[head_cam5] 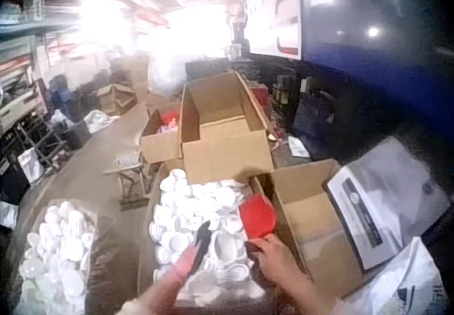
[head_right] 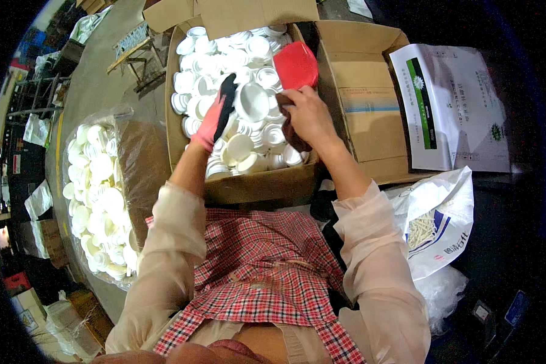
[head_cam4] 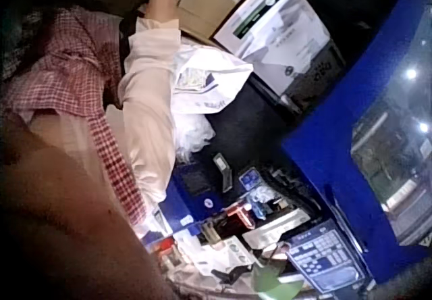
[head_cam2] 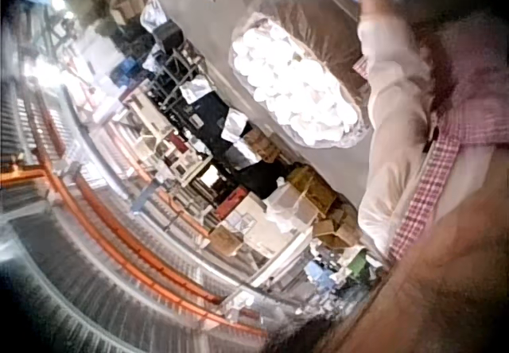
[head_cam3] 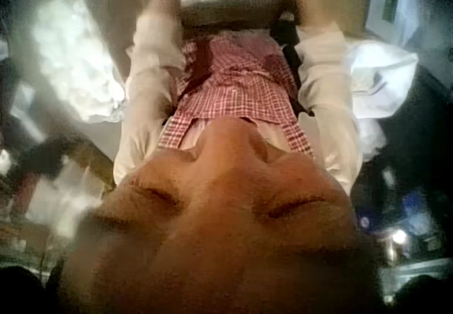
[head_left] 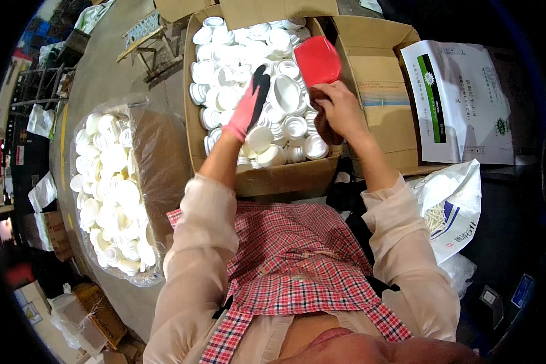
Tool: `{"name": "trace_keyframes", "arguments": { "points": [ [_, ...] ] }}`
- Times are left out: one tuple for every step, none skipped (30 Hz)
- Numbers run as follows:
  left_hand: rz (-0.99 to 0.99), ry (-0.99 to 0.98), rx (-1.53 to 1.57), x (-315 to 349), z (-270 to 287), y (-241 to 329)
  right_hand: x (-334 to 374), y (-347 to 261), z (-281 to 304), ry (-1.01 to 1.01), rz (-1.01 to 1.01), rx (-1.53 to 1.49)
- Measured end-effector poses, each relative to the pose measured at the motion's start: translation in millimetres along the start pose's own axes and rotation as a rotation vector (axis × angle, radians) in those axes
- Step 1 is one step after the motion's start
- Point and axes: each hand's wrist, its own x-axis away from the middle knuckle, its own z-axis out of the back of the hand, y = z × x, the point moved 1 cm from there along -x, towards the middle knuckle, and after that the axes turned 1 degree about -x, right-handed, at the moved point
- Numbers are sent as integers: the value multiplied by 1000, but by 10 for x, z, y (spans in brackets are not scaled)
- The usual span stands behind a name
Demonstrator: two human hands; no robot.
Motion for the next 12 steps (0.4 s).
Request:
{"name": "trace_keyframes", "arguments": {
  "points": [
    [245,-29,-88,-36,2,-331,-19,49,67,56,32,-22],
    [344,-90,-491,23,-60,-648,-38,55,112,45,37,-46],
    [416,-286,-810,131,-127,-834,-28,34,155,32,39,-73],
    [479,-377,-882,264,-220,-820,11,30,183,20,29,-100],
    [522,-449,-892,408,-306,-882,22,31,193,-10,32,-103],
    [621,-453,-852,492,-397,-936,37,36,196,-33,32,-106],
    [720,-455,-811,565,-453,-996,43,41,185,-58,33,-110],
    [657,-489,-868,578,-491,-969,32,55,193,-73,13,-108],
    [593,-520,-924,591,-506,-946,28,64,174,-87,9,-106],
    [529,-549,-980,600,-518,-923,29,77,137,-100,7,-103],
    [553,-584,-1041,656,-529,-951,37,73,108,-120,7,-104],
    [578,-618,-1102,713,-549,-990,44,71,106,-137,6,-130]
  ]
}}
